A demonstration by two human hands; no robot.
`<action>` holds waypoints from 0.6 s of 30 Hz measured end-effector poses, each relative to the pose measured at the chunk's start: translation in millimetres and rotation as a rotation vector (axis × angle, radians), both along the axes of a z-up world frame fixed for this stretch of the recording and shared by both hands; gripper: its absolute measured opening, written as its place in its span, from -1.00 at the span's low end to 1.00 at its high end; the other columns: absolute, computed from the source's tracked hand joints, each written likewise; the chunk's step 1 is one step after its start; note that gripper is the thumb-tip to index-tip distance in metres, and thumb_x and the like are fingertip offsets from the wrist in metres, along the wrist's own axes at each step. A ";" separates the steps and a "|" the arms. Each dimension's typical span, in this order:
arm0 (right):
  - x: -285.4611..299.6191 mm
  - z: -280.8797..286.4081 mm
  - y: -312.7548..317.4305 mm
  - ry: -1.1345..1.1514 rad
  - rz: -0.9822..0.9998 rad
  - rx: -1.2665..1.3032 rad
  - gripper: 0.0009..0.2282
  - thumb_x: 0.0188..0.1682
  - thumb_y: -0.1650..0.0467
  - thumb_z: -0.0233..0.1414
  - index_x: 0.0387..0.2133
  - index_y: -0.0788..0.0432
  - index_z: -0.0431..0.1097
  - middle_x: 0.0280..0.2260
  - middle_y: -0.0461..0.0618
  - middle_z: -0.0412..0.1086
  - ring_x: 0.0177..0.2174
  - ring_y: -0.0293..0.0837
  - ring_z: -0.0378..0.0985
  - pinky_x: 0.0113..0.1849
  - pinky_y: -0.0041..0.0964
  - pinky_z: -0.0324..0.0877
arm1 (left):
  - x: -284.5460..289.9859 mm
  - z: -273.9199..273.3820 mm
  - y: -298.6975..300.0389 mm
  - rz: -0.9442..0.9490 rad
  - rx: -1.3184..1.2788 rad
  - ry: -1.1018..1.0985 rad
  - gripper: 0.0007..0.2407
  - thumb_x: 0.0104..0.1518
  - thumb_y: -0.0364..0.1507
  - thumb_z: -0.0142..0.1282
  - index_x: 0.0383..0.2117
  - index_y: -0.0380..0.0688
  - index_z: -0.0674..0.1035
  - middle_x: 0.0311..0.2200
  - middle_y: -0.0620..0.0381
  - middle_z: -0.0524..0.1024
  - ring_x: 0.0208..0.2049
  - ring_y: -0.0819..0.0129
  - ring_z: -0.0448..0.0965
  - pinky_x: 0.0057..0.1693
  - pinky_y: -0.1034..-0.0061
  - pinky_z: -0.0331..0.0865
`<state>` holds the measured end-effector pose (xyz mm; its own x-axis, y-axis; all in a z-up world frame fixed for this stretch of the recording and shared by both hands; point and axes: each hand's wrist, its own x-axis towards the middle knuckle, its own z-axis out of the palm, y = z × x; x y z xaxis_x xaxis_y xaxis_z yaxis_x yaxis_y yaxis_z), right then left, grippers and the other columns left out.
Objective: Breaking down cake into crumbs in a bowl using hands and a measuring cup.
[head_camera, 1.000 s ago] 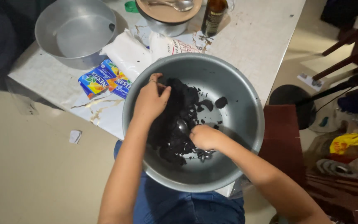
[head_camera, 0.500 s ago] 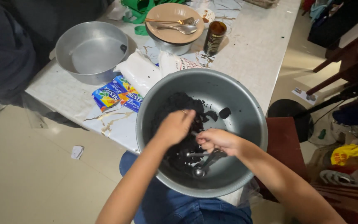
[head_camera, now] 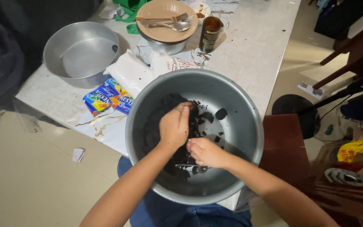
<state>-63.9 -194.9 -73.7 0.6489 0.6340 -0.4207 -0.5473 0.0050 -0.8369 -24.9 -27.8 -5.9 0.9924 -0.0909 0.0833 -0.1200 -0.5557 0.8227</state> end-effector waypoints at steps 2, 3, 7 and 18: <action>0.2 5.8 1.3 -0.098 0.014 -0.042 -0.83 0.14 0.40 -0.19 -0.44 0.16 0.24 -0.69 -0.23 0.03 -0.72 -0.34 0.03 -0.63 -0.39 0.04 | 9.9 -11.6 -0.7 0.066 -0.028 -0.189 -0.72 0.34 -0.30 -0.13 -0.04 -0.11 0.62 0.00 0.00 0.60 0.09 0.02 0.56 0.22 0.20 0.36; -1.0 7.8 3.9 -0.193 0.030 -0.084 -0.83 0.14 0.41 -0.18 -0.44 0.17 0.26 -0.69 -0.21 0.06 -0.71 -0.32 0.09 -0.62 -0.38 0.10 | 13.0 -18.1 1.2 0.132 -0.055 -0.374 -0.74 0.30 -0.32 -0.06 -0.05 -0.15 0.60 0.07 -0.02 0.57 0.16 0.03 0.53 0.31 0.21 0.31; 3.5 9.2 -1.9 -0.686 0.100 -0.403 -0.74 0.16 0.41 -0.11 -0.54 0.26 0.28 -0.71 -0.11 0.22 -0.68 -0.28 0.27 -0.57 -0.33 0.26 | 10.0 -9.5 -8.9 0.178 0.072 -0.396 -0.73 0.28 -0.34 0.00 -0.02 -0.20 0.60 0.17 -0.18 0.45 0.22 -0.13 0.37 0.32 0.04 0.16; 1.5 17.4 -11.2 -0.717 0.051 -0.445 -0.79 0.10 0.43 -0.10 -0.50 0.32 0.32 -0.67 0.09 0.26 -0.60 -0.16 0.31 -0.47 -0.18 0.33 | 27.6 -14.6 -2.4 -0.081 0.051 -0.568 -0.85 0.15 -0.43 0.04 -0.38 -0.18 0.67 -0.10 0.00 0.64 0.05 0.01 0.56 0.25 0.07 0.25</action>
<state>-62.5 -206.1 -56.3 0.8292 0.5423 -0.1357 0.1261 -0.4179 -0.8997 2.7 -30.2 -20.4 0.7829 -0.1825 0.5948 -0.5790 -0.5637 0.5891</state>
